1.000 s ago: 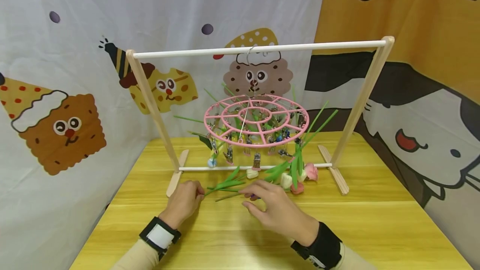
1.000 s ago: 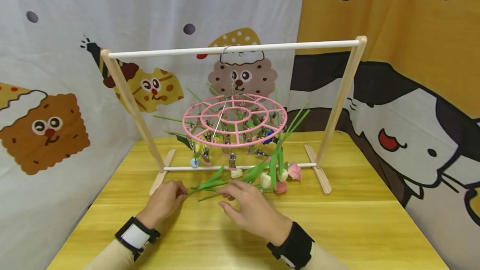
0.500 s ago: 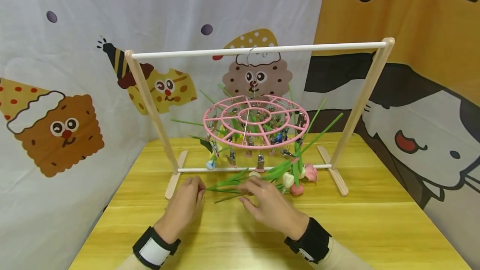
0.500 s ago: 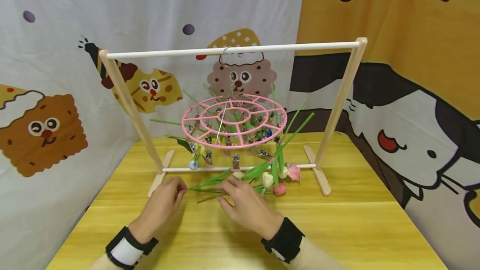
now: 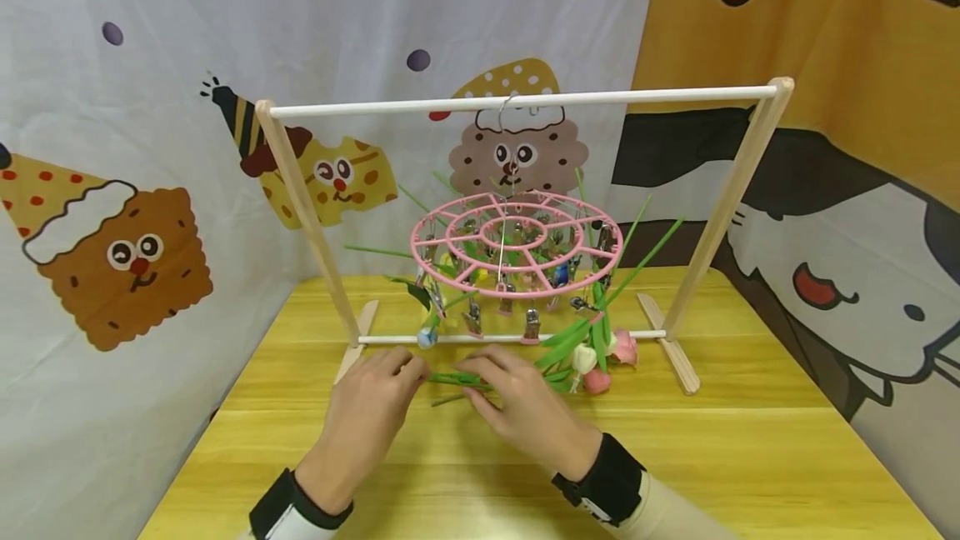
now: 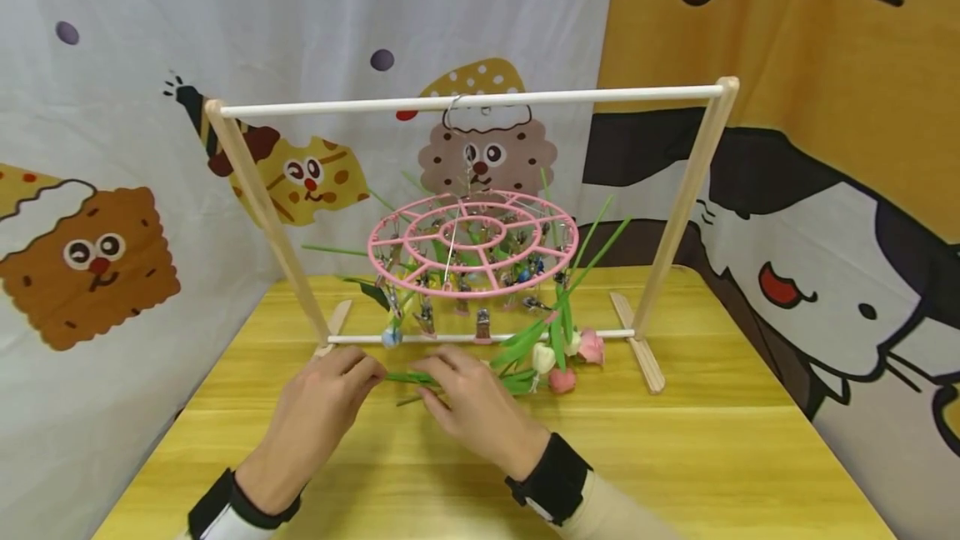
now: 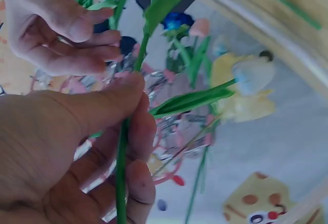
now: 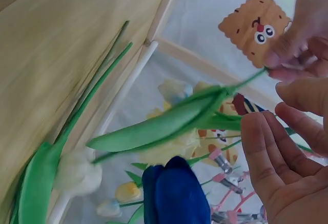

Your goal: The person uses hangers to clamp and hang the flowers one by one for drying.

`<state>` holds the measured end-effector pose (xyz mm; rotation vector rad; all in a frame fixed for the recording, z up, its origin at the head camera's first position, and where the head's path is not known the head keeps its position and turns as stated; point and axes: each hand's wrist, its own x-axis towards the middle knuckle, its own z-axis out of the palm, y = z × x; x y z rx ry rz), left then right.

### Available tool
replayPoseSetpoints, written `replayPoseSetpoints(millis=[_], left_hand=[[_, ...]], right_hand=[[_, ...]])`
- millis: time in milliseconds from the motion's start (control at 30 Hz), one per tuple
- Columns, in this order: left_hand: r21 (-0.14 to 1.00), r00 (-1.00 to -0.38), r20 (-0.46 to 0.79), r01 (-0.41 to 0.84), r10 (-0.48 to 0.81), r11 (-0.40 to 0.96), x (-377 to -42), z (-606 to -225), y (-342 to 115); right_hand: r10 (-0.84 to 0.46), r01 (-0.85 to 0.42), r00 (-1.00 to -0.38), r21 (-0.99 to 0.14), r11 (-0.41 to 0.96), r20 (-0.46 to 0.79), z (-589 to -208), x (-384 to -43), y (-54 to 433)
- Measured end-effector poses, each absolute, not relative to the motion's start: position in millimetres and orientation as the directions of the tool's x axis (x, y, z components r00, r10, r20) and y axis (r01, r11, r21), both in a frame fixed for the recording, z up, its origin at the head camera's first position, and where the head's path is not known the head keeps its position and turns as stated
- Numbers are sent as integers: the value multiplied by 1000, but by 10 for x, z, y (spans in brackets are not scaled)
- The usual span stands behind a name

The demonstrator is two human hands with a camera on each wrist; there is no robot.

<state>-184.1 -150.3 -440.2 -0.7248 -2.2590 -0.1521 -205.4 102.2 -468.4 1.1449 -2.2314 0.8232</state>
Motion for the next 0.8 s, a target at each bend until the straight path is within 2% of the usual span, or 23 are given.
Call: replayPoseSetpoints(millis=[267, 800], left_hand=[[-180, -435, 745, 599, 505, 780, -1781, -4251, -1413], [-204, -360, 788, 613, 500, 763, -1762, -4137, -1396]], right_hand=[[-533, -856, -505, -314, 411, 679, -4653, -2059, 915], [-458, -844, -518, -342, 413, 722, -4660, -2064, 932]])
